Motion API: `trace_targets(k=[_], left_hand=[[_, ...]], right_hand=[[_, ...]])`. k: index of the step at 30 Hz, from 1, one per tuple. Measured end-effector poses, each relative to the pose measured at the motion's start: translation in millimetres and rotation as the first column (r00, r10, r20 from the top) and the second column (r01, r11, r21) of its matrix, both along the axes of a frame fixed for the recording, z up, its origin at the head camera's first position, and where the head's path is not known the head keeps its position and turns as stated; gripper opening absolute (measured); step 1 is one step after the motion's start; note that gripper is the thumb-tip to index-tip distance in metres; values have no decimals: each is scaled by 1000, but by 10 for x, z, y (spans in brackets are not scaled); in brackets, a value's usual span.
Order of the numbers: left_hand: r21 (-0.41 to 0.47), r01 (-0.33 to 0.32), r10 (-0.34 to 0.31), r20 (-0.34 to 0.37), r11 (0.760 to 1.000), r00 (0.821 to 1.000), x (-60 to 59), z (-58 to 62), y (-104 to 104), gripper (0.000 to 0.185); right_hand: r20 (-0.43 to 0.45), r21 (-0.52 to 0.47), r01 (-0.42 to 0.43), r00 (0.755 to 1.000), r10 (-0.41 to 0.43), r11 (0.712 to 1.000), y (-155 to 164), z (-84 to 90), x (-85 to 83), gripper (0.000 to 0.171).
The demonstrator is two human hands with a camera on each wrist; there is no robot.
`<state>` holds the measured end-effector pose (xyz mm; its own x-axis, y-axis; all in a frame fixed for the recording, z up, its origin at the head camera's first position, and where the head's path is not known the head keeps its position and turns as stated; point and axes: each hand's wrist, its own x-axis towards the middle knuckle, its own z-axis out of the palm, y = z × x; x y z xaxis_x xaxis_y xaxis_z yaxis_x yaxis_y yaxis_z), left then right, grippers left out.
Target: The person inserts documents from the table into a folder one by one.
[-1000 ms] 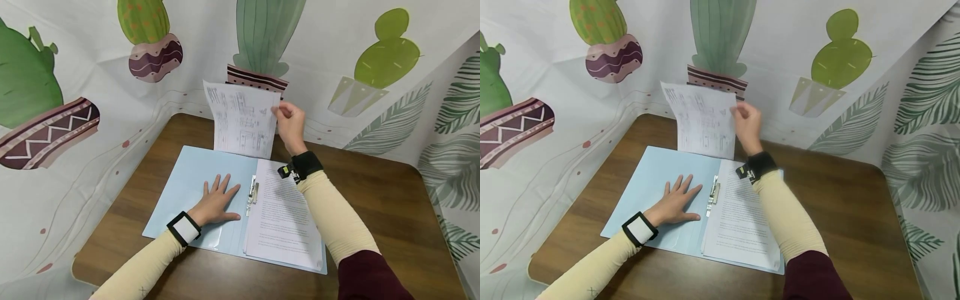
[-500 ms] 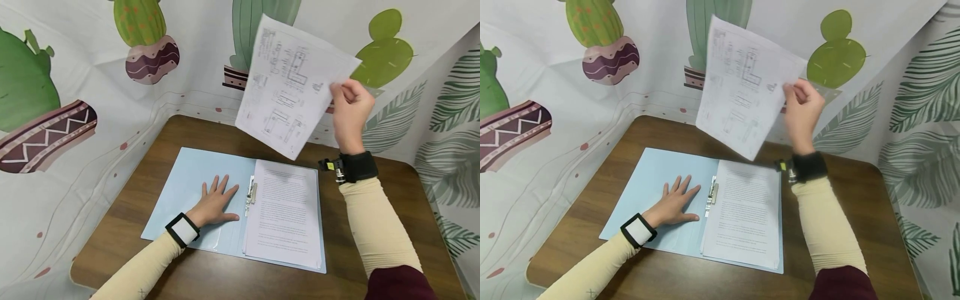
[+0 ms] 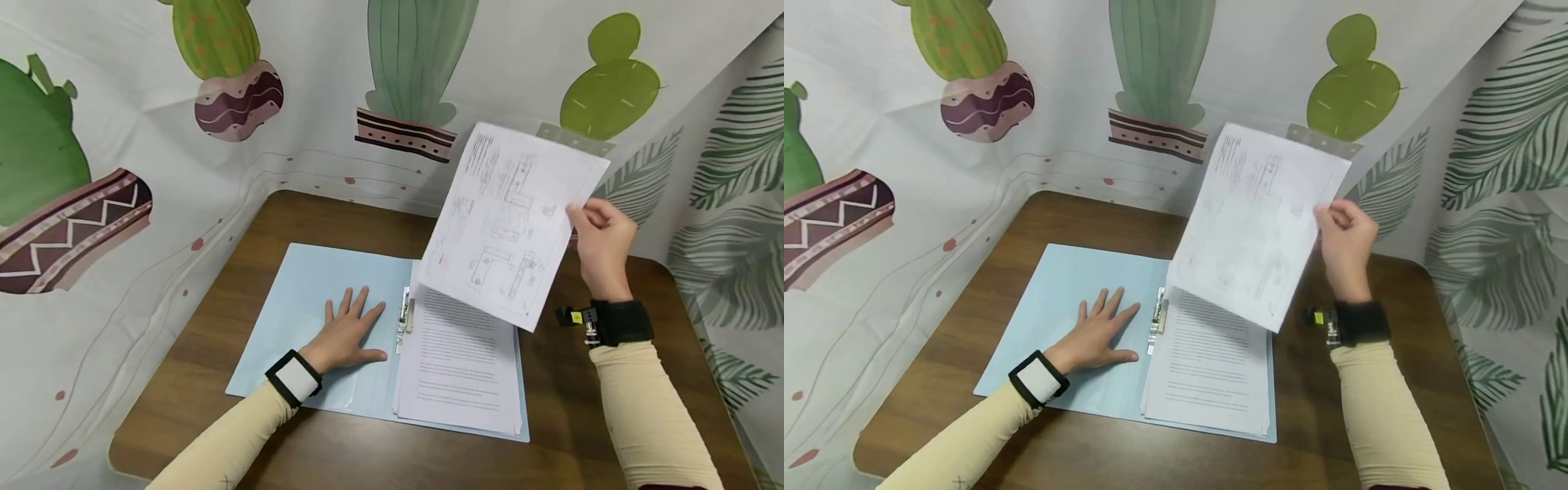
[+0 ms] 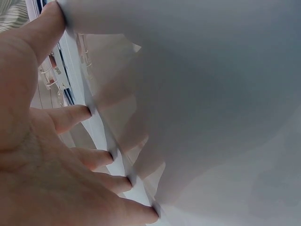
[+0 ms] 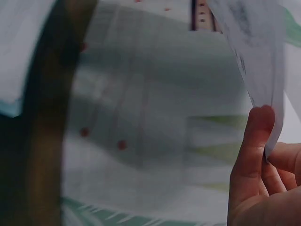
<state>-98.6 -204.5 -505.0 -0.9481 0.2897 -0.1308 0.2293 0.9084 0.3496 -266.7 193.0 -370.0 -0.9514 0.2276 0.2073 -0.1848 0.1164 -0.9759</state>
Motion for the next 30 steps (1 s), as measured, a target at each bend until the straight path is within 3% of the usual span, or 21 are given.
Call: trace_targets(k=[6,12,18,30], left_hand=[[-5,1,-1,11,1000,1000,-4,-3,-7,100],[-5,0,0,11,1000,1000,-3,0,4,100],[-10,5,-5,9,1000,1000,-5,13,14,100],[-9,6,-6,15,1000,1000,1,35,27,99]], right_hand=[[175,192,-58,984,24,980,122,-374,125,30],[271,179,-166,956,114,970,178,-704,277,35],[339,214,-228,929,147,950,152,-972,434,35],[412,216,-298,891,190,930,59,-1205,648,35]])
